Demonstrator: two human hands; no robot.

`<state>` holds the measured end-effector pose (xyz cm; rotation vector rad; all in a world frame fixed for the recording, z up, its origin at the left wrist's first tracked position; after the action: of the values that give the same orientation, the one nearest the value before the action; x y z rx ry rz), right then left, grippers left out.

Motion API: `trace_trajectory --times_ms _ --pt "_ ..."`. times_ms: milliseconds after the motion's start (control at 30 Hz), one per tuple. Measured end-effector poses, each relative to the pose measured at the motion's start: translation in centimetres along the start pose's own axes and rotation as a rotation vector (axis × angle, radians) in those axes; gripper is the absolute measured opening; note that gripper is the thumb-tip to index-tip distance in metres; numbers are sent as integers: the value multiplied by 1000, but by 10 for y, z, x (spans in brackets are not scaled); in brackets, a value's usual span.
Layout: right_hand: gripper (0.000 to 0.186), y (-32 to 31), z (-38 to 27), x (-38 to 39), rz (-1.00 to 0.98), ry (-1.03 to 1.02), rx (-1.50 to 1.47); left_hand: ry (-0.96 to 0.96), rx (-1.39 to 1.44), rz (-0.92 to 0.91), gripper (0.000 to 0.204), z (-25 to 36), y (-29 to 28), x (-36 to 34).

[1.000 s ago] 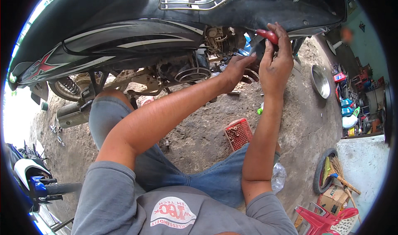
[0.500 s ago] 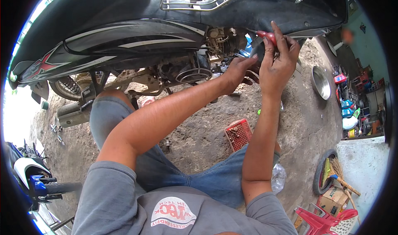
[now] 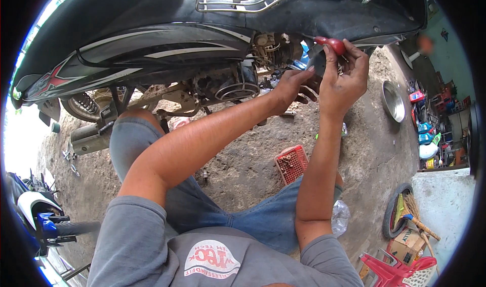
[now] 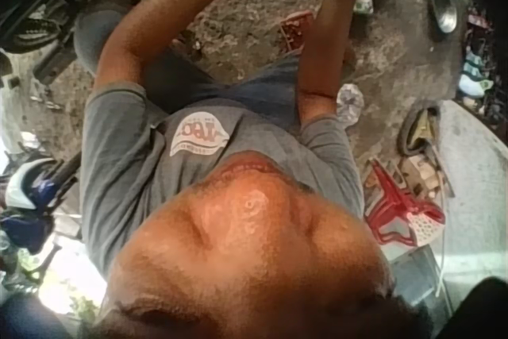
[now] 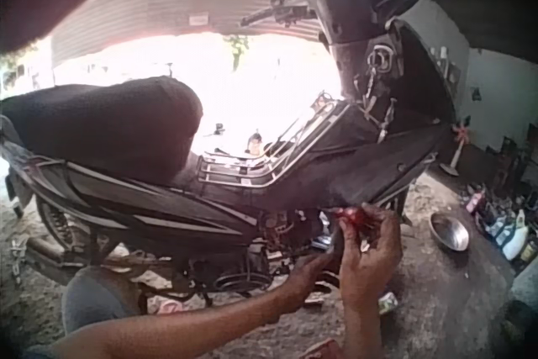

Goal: Adjusting or repairing motorcycle engine components using a screwdriver and pliers.

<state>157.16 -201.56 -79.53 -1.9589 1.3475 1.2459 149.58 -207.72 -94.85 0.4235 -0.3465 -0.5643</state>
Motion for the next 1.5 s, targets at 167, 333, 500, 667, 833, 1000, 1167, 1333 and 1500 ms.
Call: trace_trajectory --times_ms 167,333,500,667,833,1000,1167,1333,1500 --pt "28 -3 1 -3 -15 -6 12 -5 -20 -2 51 -1 1 -1" --pt "29 -4 2 -4 -36 -12 21 -19 -28 6 52 -1 0 0" --pt "30 -5 1 -5 -54 -1 47 -12 -30 -2 52 -2 2 1" --pt "29 -5 1 -4 -54 3 20 -16 -30 0 50 -2 3 1" --pt "30 -6 1 -4 -46 -14 -6 -23 -29 6 49 -3 4 3" --pt "30 -5 1 -5 -49 12 6 -15 -35 -14 50 -4 3 3" --pt "30 -5 2 -5 -43 25 -1 -12 -41 -19 51 -3 3 3" --pt "30 -6 3 -5 -47 22 16 -13 -37 -21 52 -5 4 2" --pt "31 -5 3 -5 -46 -2 4 -12 -44 -18 53 -4 3 3"
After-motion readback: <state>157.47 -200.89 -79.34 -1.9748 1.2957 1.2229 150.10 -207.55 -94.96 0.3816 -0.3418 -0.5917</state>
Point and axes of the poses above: each hand's wrist, its own x-axis away from the middle knuckle, its own y-axis out of the palm, z = x × y, the point moved 8 cm from there along -x, towards the middle knuckle, and after that the axes turned 15 degrees about z, right-handed, at the moved point
